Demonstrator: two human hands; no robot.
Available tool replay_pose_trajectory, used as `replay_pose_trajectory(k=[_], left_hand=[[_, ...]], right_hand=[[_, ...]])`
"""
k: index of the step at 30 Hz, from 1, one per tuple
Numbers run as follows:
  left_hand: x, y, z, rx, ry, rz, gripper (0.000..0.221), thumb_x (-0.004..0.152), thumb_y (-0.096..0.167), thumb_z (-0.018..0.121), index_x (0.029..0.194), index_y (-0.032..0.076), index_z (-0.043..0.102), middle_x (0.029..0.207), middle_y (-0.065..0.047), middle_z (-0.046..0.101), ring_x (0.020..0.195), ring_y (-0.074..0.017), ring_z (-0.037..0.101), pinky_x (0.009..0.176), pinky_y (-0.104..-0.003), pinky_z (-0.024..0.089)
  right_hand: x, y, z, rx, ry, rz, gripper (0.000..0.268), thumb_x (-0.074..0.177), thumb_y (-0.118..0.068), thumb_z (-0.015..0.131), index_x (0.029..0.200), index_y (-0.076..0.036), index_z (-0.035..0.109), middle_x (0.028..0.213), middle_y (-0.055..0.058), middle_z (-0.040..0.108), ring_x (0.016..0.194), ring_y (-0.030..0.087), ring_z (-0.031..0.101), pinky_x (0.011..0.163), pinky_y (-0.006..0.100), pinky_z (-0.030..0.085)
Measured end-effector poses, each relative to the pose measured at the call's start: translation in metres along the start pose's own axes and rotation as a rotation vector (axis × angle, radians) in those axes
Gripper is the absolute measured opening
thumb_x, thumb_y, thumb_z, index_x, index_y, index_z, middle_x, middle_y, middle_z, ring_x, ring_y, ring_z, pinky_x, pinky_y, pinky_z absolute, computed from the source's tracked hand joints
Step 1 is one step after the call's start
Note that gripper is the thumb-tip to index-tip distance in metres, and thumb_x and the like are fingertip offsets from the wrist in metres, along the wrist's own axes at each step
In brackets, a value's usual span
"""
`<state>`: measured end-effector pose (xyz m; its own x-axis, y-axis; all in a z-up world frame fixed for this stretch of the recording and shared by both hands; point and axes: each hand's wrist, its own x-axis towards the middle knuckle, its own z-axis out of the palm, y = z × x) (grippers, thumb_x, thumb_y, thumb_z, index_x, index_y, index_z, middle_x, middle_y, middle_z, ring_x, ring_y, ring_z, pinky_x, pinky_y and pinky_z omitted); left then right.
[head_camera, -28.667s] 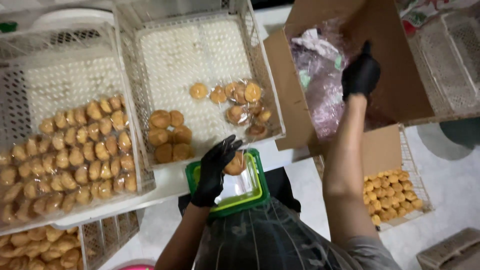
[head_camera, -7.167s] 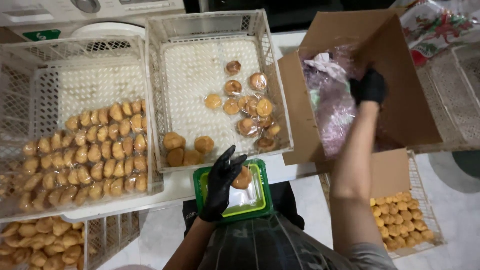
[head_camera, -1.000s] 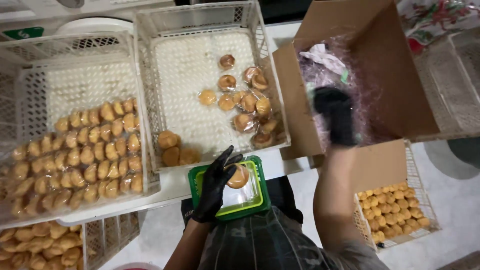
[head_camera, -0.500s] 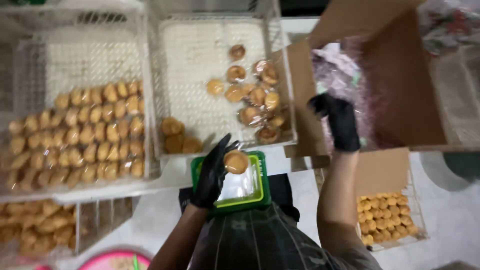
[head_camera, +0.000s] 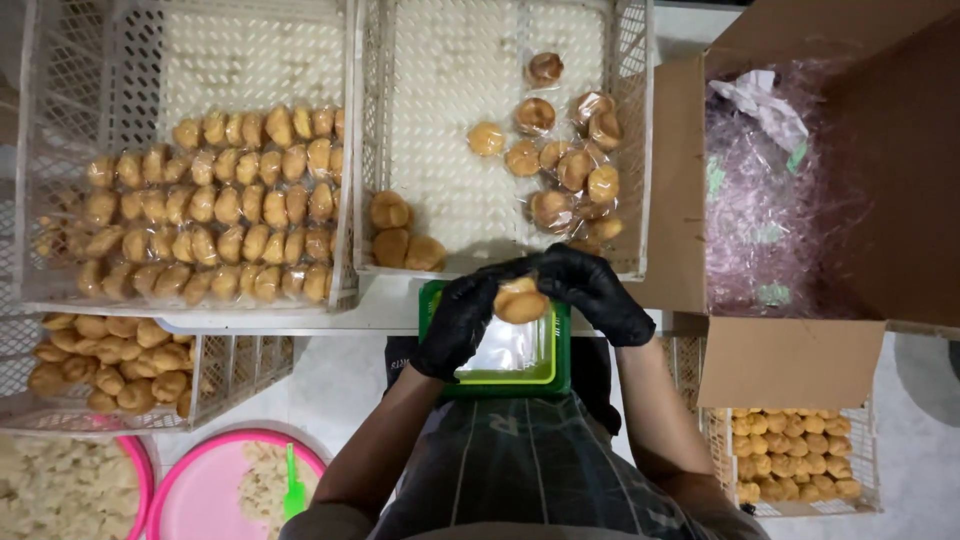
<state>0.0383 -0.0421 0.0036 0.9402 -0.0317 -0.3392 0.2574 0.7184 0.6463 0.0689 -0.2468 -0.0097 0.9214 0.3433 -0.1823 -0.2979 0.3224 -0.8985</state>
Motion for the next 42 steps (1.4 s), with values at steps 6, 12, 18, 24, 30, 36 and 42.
replay_pose_trajectory(k=[6,12,18,24,30,36,42], left_hand=[[0.007,-0.052,-0.063,-0.108,-0.290,0.021,0.011,0.076,-0.005,0.075,0.069,-0.010,0.068,0.071,-0.018,0.067,0.061,-0.0189,0.061,0.064,-0.025,0.052],[-0.008,-0.035,-0.038,0.251,-0.198,0.124,0.058,0.080,-0.005,0.085,0.132,0.001,0.061,0.116,-0.012,0.074,0.108,-0.0189,0.071,0.093,-0.035,0.061],[-0.013,-0.056,-0.074,1.750,-0.319,0.626,0.039,0.097,0.037,0.067,0.134,0.024,0.067,0.117,-0.004,0.075,0.117,-0.0253,0.069,0.092,-0.044,0.058],[0.013,-0.129,-0.138,2.017,-0.384,0.726,0.051,0.095,0.024,0.066,0.145,0.021,0.056,0.119,-0.004,0.072,0.120,-0.0270,0.062,0.103,-0.048,0.051],[-0.016,-0.083,-0.104,1.734,-0.386,0.615,0.041,0.106,0.023,0.049,0.145,0.018,0.057,0.120,-0.010,0.068,0.119,-0.0297,0.058,0.106,-0.047,0.045],[-0.023,-0.051,-0.085,1.763,-0.482,0.840,0.033,0.088,0.020,0.065,0.121,0.018,0.064,0.099,-0.010,0.070,0.078,-0.0381,0.061,0.072,-0.059,0.042],[-0.034,-0.005,-0.046,1.599,-0.413,0.903,0.016,0.092,0.028,0.065,0.082,0.017,0.069,0.083,-0.008,0.068,0.078,-0.0341,0.061,0.074,-0.052,0.043]], right_hand=[[-0.016,-0.051,0.045,-0.077,0.028,0.163,0.016,0.075,0.008,0.082,0.088,0.002,0.077,0.093,0.011,0.078,0.088,0.016,0.073,0.086,0.033,0.061],[0.003,-0.060,0.017,-0.384,0.166,-0.123,0.005,0.092,0.003,0.069,0.096,0.002,0.071,0.099,0.010,0.074,0.098,0.015,0.066,0.093,0.033,0.056],[0.074,-0.028,0.022,-0.794,0.209,-0.421,0.018,0.090,0.005,0.078,0.104,0.007,0.068,0.107,0.025,0.073,0.108,0.035,0.070,0.098,0.043,0.054],[0.125,0.035,0.094,-1.060,-0.251,-0.061,0.041,0.090,-0.038,0.079,0.126,-0.021,0.072,0.124,0.011,0.074,0.124,0.037,0.064,0.108,0.049,0.049],[0.149,0.072,0.093,-1.424,-0.342,0.182,0.049,0.084,-0.065,0.071,0.123,-0.037,0.061,0.113,-0.006,0.075,0.116,0.026,0.069,0.096,0.044,0.055],[0.141,0.059,0.083,-1.046,-0.344,0.048,0.071,0.072,-0.039,0.082,0.135,-0.019,0.056,0.120,0.009,0.064,0.103,0.021,0.067,0.089,0.035,0.054],[0.102,-0.014,0.082,-0.732,-0.315,-0.032,0.058,0.077,-0.027,0.087,0.128,-0.011,0.065,0.127,0.006,0.071,0.119,0.019,0.064,0.104,0.032,0.052]])
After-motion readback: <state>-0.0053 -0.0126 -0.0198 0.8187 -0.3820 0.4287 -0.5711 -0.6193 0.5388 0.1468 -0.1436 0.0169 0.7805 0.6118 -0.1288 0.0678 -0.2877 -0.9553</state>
